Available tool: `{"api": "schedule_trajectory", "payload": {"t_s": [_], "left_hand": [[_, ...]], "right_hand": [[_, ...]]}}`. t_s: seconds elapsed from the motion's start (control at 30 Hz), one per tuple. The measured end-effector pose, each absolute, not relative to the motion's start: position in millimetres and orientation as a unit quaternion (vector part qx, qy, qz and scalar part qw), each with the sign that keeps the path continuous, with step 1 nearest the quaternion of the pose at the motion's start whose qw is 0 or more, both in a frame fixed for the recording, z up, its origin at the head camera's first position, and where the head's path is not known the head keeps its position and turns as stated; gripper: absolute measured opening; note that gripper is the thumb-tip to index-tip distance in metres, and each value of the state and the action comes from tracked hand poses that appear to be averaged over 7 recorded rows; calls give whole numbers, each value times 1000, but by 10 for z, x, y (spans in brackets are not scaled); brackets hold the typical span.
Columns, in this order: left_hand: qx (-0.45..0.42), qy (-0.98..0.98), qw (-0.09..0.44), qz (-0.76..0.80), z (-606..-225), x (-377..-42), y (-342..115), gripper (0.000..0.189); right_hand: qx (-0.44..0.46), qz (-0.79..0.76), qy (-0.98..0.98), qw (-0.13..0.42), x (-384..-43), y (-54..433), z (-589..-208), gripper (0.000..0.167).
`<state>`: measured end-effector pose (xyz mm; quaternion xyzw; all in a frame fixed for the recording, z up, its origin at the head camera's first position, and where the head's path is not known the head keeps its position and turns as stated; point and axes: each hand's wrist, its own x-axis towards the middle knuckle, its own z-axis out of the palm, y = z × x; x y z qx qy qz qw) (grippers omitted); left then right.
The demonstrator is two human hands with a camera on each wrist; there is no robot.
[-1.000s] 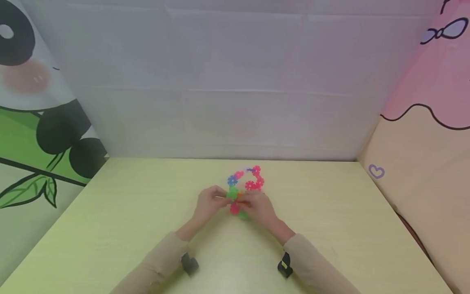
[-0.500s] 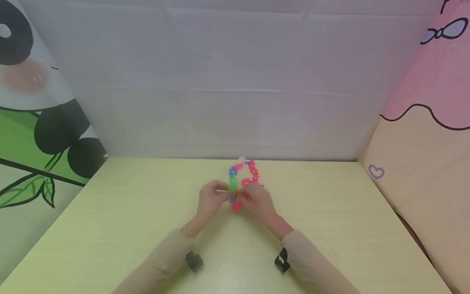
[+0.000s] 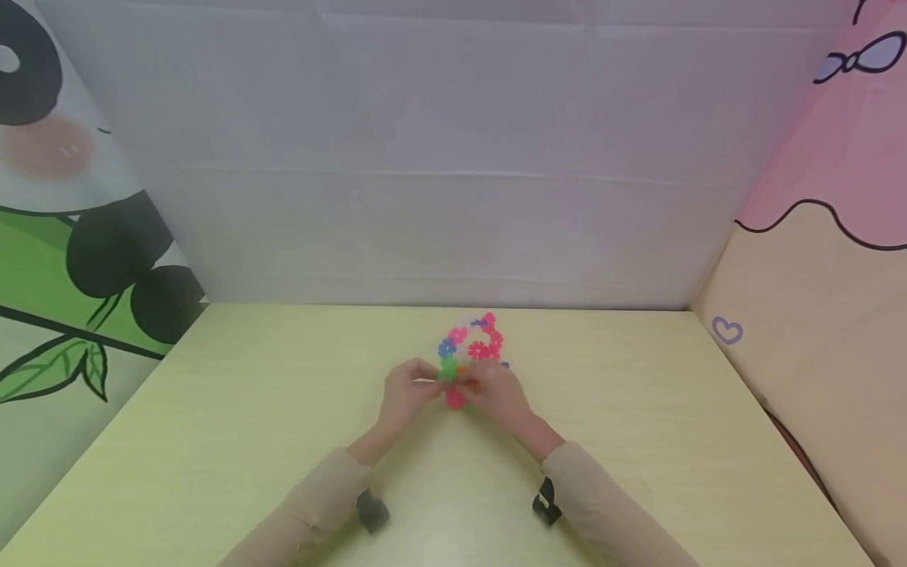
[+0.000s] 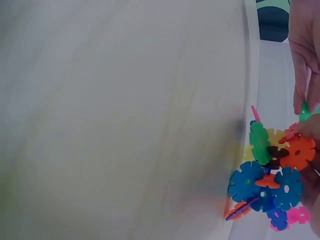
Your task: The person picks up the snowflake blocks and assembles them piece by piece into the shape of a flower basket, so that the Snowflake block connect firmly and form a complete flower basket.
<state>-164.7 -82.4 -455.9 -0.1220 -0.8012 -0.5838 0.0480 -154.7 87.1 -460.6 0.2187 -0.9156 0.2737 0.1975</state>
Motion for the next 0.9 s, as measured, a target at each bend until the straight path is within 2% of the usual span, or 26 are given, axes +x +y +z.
{"api": "schedule_trajectory", "payload": {"t_s": [0.23, 0.37, 0.53, 0.67, 0.9], "left_hand": [[-129, -801, 37, -584, -4595, -1633, -836, 14], [-131, -797, 37, -589, -4618, -1637, -827, 15], [-134, -790, 46, -596, -4561, -1640, -795, 17], [-139, -785, 73, -599, -4456, -1653, -770, 20], [-122, -782, 93, -604, -4382, -1612, -762, 18]], "right_hand": [[205, 272, -928, 154, -1573, 867, -4625, 14], [187, 270, -933, 147, -1577, 863, -4636, 13], [207, 272, -917, 208, -1542, 900, -4605, 13], [222, 296, -894, 255, -1536, 927, -4549, 14], [225, 322, -883, 256, -1557, 902, -4535, 12]]}}
